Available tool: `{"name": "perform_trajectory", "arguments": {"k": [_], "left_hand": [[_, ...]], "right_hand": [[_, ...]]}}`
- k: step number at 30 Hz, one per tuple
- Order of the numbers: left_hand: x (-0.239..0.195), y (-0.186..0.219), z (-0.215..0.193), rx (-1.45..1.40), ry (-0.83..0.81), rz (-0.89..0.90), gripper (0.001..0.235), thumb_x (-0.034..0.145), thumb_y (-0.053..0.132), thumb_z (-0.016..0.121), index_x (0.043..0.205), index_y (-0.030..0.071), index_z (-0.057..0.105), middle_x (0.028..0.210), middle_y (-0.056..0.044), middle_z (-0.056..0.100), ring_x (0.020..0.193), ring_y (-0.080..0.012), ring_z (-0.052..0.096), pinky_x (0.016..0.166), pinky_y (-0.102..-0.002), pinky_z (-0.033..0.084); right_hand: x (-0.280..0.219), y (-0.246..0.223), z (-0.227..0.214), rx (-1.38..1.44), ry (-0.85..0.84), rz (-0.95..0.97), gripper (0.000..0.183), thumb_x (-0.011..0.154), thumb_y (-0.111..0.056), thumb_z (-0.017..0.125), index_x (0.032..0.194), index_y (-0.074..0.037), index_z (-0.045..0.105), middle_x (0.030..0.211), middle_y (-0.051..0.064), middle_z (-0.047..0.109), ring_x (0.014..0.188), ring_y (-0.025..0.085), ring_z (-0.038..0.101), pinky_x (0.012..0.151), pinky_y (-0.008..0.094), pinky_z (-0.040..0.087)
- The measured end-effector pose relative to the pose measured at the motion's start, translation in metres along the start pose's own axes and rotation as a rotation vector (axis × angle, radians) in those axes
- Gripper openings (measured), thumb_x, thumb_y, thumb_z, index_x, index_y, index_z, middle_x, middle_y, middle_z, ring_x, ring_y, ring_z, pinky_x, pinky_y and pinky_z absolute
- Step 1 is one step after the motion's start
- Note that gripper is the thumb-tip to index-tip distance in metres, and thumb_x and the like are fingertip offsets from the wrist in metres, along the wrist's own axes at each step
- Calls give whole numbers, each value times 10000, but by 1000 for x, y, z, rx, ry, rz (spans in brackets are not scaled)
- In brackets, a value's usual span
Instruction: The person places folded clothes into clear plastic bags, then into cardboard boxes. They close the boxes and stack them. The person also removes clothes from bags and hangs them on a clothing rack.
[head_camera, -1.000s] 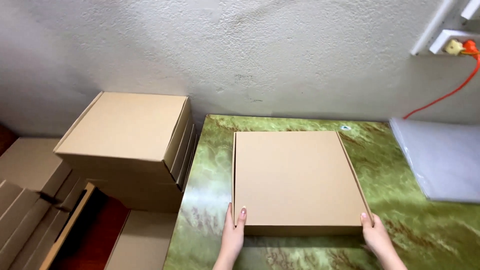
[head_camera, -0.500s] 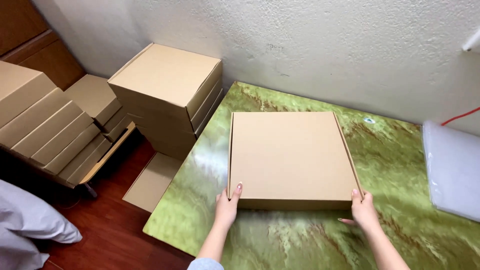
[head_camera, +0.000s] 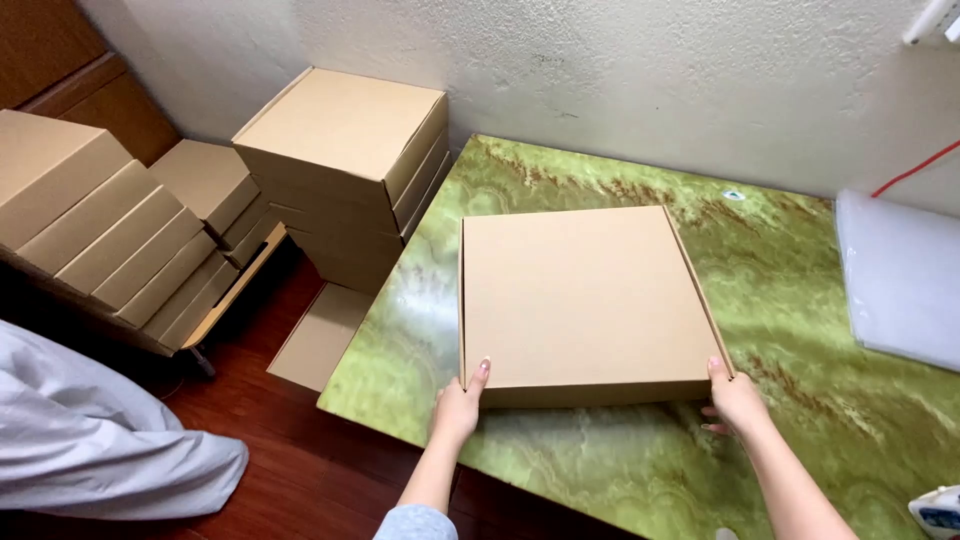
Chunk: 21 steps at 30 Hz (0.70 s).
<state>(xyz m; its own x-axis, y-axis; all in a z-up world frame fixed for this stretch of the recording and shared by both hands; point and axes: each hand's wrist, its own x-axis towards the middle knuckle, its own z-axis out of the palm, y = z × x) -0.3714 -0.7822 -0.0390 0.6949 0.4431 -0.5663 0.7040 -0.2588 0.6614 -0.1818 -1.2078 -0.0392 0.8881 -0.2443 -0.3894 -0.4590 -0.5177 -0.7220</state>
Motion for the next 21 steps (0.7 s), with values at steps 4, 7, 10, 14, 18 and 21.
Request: {"name": "perform_trajectory", "arguments": {"k": [4, 7, 10, 14, 18, 21], "left_hand": [[-46, -12, -21, 4, -46, 5, 1326, 1045, 1053, 384, 1785, -47, 397, 1774, -383, 437, 1720, -508, 380, 1383, -648, 345], [-65, -36, -25, -23, -46, 17, 1331, 1056, 1046, 385, 1789, -64, 377, 1761, -383, 448, 1711, -504, 395, 1356, -653, 378], [-84, -53, -30, -4, -43, 41, 1331, 1054, 1046, 386, 1777, -71, 398, 1743, -389, 469, 1693, -518, 419, 1325, -638, 443], [-119, -63, -38, -234, -19, 23, 1272, 1032, 898, 662, 1746, -121, 399, 1672, -413, 483, 1533, -564, 568, 758, -603, 761], [-142, -68, -44, -483, -8, 6, 1168, 966, 728, 898, 1707, -86, 508, 1665, -364, 557, 1508, -556, 598, 854, -649, 735], [-152, -70, -46, -622, -39, -28, 1172, 935, 639, 969, 1731, -67, 480, 1683, -363, 537, 1517, -579, 573, 944, -656, 716]], "right_hand": [[-35, 17, 1, -11, -6, 32, 823, 1240, -486, 558, 1608, 250, 547, 1333, 526, 723, 969, 608, 819, 635, 759, 685], [-74, 36, 2, 51, 1, 45, 833, 1258, -496, 529, 1672, 225, 480, 1362, 538, 686, 1041, 633, 790, 686, 764, 667], [-103, 53, 1, 34, 14, 49, 826, 1254, -520, 545, 1705, 167, 459, 1340, 505, 710, 1014, 615, 806, 673, 742, 679], [-137, 73, -2, 50, 33, 61, 834, 1235, -546, 584, 1729, 108, 424, 1315, 471, 731, 965, 586, 820, 637, 707, 699], [-173, 83, -12, 125, -84, 126, 1061, 1167, -705, 593, 1793, 114, 339, 1504, 476, 660, 1137, 586, 790, 779, 662, 679], [-228, 54, -26, 138, -130, 155, 1079, 1159, -701, 570, 1818, 106, 288, 1608, 463, 611, 1304, 569, 740, 902, 648, 659]]}}
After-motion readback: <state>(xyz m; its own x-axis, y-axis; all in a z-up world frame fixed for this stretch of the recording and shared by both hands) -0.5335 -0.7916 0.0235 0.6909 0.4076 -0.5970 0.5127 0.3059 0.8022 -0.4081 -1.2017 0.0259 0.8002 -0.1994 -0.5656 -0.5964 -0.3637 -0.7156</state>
